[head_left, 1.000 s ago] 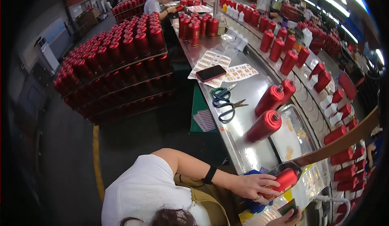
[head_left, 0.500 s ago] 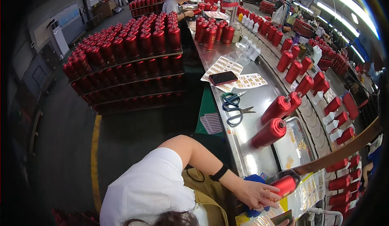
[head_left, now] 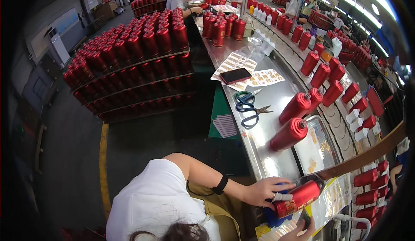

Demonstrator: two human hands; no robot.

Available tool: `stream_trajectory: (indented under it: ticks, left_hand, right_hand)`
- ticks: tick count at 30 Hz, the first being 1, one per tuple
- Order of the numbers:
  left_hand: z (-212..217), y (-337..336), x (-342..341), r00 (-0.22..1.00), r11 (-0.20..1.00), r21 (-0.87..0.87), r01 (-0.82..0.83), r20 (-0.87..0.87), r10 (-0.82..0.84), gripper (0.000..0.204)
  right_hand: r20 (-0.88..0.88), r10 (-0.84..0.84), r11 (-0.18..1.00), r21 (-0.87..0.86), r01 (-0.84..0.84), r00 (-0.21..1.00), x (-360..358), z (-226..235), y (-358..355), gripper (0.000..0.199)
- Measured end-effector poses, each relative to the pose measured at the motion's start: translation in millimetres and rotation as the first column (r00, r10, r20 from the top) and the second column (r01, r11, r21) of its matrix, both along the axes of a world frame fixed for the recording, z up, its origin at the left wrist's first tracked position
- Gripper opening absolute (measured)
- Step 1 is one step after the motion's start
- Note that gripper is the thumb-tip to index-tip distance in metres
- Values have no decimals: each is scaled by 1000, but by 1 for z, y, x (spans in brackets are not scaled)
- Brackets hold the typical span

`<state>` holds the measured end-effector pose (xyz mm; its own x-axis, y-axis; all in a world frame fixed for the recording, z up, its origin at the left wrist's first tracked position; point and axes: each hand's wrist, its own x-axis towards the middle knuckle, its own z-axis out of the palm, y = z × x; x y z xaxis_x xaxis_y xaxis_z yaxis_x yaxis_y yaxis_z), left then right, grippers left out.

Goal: Apply multiple decorative labels and seals to red metal liquor bottles at a factory workstation.

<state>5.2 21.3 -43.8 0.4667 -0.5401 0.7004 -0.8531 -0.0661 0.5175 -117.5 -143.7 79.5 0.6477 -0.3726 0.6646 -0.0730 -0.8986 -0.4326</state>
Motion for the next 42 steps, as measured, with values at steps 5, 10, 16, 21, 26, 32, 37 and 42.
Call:
stream_trajectory:
  ticks: [5, 10, 16, 21, 26, 32, 37, 42]
  left_hand:
    - [-15, -12, 4, 934, 995, 37, 88, -351, -69, 88]
    - [-9, -13, -2, 975, 996, 43, 74, -213, -63, 86]
    - [16, -20, -4, 865, 998, -57, 22, -500, -48, 93]
    - [24, -28, -8, 883, 991, -131, -12, -466, -51, 80]
    - [23, -21, -6, 853, 999, 8, 48, -520, -37, 96]
    - [28, -26, -15, 875, 998, 53, 39, -485, -8, 99]
    - [15, -21, -12, 876, 979, -201, 35, -464, -127, 95]
    - [22, -12, -6, 908, 993, 0, -116, -406, 106, 99]
  right_hand:
    - [-95, 267, 921, -267, -283, 959, 2, -27, 4, 18]
    - [-169, 237, 967, -50, -248, 957, 16, -11, 0, 12]
    - [-187, 341, 907, -192, -374, 922, 11, -15, 6, 16]
    - [-173, 232, 971, -25, -240, 957, 30, 6, 2, 13]
    - [-232, 366, 875, -245, -418, 901, 22, 2, 8, 16]
    - [-265, 56, 949, -286, -134, 962, 30, 6, -12, 18]
    - [-320, 355, 882, -197, -429, 878, 17, -23, 18, 23]
    - [-101, 147, 939, -299, -171, 984, 63, -13, -30, 26]
